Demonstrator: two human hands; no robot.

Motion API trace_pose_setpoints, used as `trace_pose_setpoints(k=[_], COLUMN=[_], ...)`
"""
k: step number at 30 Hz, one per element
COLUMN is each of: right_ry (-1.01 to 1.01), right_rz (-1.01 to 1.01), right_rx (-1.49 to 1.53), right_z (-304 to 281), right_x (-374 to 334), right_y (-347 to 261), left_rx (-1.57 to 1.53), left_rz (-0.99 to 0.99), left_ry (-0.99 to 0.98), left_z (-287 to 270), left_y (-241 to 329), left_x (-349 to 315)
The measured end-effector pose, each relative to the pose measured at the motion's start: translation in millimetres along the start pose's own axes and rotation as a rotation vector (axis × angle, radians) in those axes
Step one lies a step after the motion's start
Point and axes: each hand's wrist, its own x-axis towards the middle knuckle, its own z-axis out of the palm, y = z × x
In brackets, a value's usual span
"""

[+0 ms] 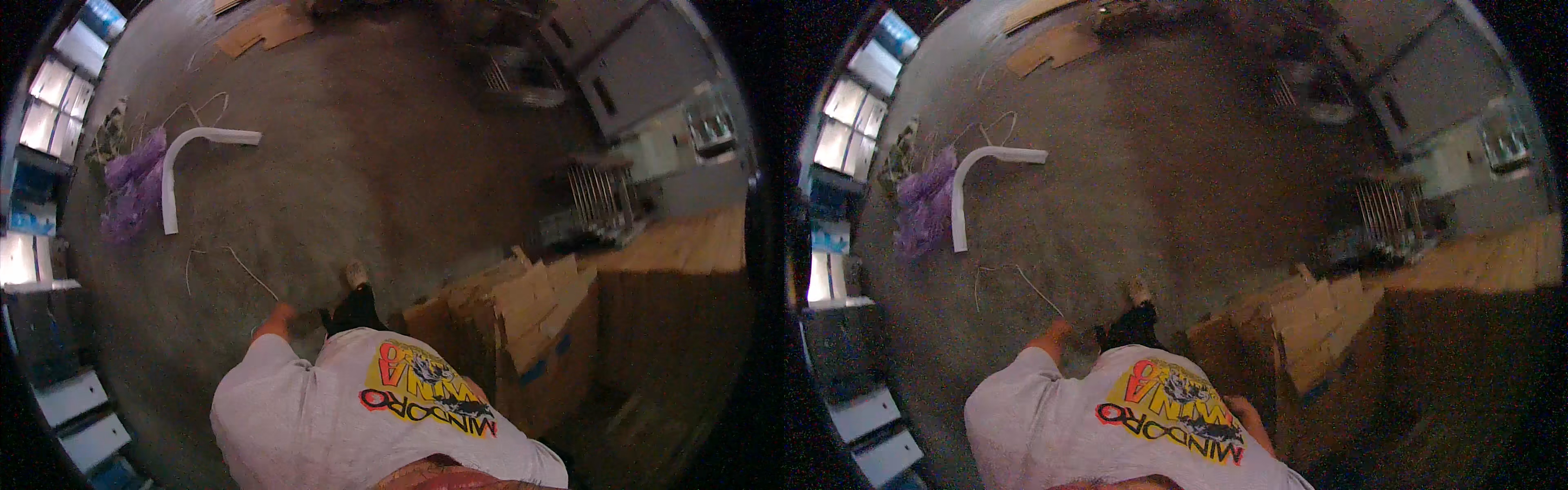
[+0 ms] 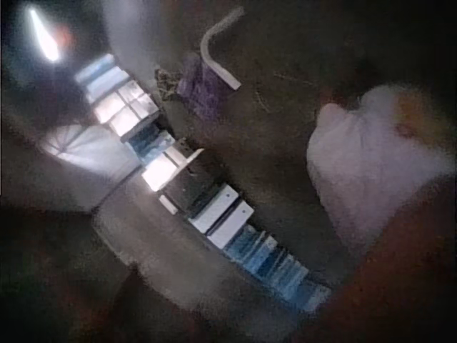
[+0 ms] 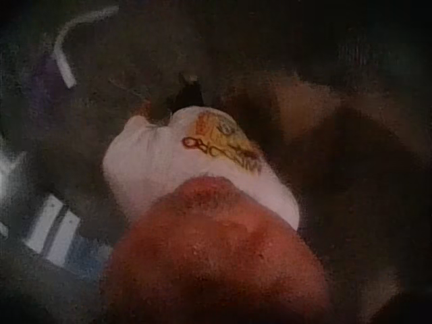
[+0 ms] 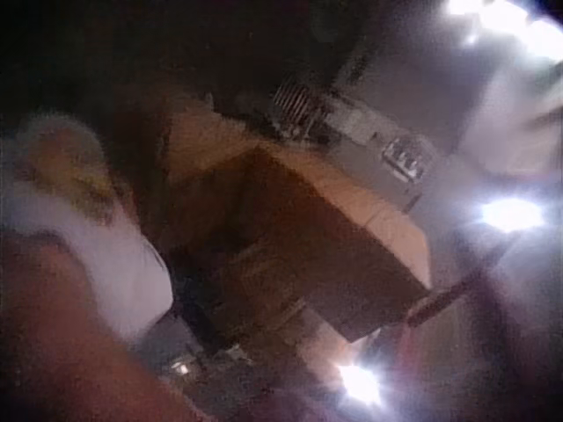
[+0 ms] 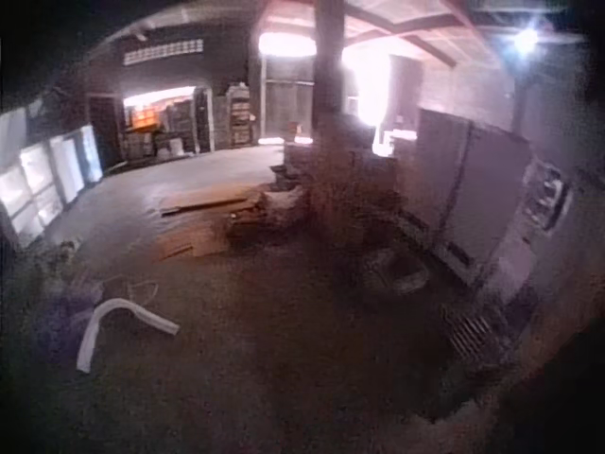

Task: The person repeatedly picks up flattened cardboard pieces from the floor, folds them, and stacks them into a growing pile. The person handles the cardboard by hand without using any tools.

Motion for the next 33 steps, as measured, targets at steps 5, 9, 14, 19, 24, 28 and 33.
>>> trace_pose_setpoints(k=[5, 9, 14, 19, 24, 28, 33], right_ry=[0.124, 0.124, 0.009, -0.001, 0.218, 0.486, 0.401], right_rz=[-0.085, -0.191, -0.158, -0.247, -0.565, -0.616, -0.670], right_rx=[0.135, 0.056, -0.114, -0.458, -0.827, -0.381, -0.092], right_z=[-123, -190, -242, -325, -452, -524, -541], right_x=[57, 96, 161, 264, 354, 398, 455], right_y=[-189, -308, -406, -550, -821, -1086, -1338], left_rx=[-0.546, -0.803, -0.868, -0.934, -0.864, -1.156, -1.250], left_rz=[-0.213, 0.022, 0.033, -0.346, -0.440, -0.656, -0.808], left_ry=[-0.064, 0.142, 0.210, 0.333, 0.107, -0.008, -0.252], left_z=[-130, -251, -356, -403, -424, -448, -522], left_y=[42, 84, 35, -51, -70, -76, -139], left_x=[100, 165, 264, 300, 292, 342, 474])
